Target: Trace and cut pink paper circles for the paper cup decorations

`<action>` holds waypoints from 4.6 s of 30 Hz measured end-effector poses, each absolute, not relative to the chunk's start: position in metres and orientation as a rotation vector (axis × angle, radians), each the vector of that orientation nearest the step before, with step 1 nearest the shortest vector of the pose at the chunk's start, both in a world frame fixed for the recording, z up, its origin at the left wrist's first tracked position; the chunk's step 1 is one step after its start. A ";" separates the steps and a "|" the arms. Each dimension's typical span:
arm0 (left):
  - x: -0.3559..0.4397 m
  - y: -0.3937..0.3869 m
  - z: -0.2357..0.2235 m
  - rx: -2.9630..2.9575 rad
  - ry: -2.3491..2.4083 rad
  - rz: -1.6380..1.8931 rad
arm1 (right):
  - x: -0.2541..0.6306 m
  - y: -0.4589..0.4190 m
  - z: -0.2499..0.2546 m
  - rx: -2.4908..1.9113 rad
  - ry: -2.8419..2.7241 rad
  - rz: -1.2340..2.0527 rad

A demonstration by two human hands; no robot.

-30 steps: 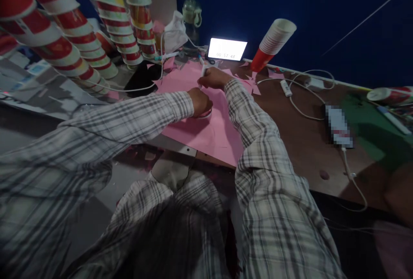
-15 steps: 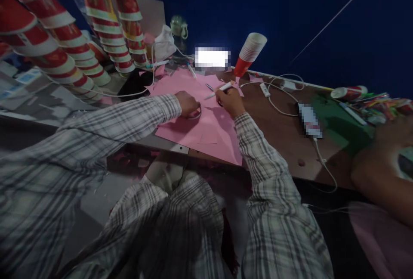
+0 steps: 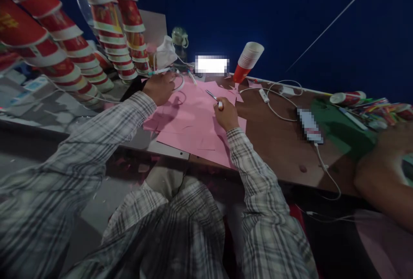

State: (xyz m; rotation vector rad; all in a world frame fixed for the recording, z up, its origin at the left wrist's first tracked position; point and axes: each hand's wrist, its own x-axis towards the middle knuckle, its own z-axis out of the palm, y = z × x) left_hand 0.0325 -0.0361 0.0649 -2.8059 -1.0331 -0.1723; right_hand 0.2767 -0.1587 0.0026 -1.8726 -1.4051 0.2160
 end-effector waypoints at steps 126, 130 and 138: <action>0.020 -0.042 0.000 -3.619 -1.003 0.009 | 0.252 -0.177 -0.013 -1.554 -2.040 0.345; 0.019 -0.042 0.000 -3.637 -0.983 -0.004 | 0.252 -0.176 -0.011 -1.570 -2.035 0.377; 0.020 -0.043 0.001 -3.649 -0.978 -0.027 | 0.250 -0.177 -0.010 -1.574 -2.052 0.367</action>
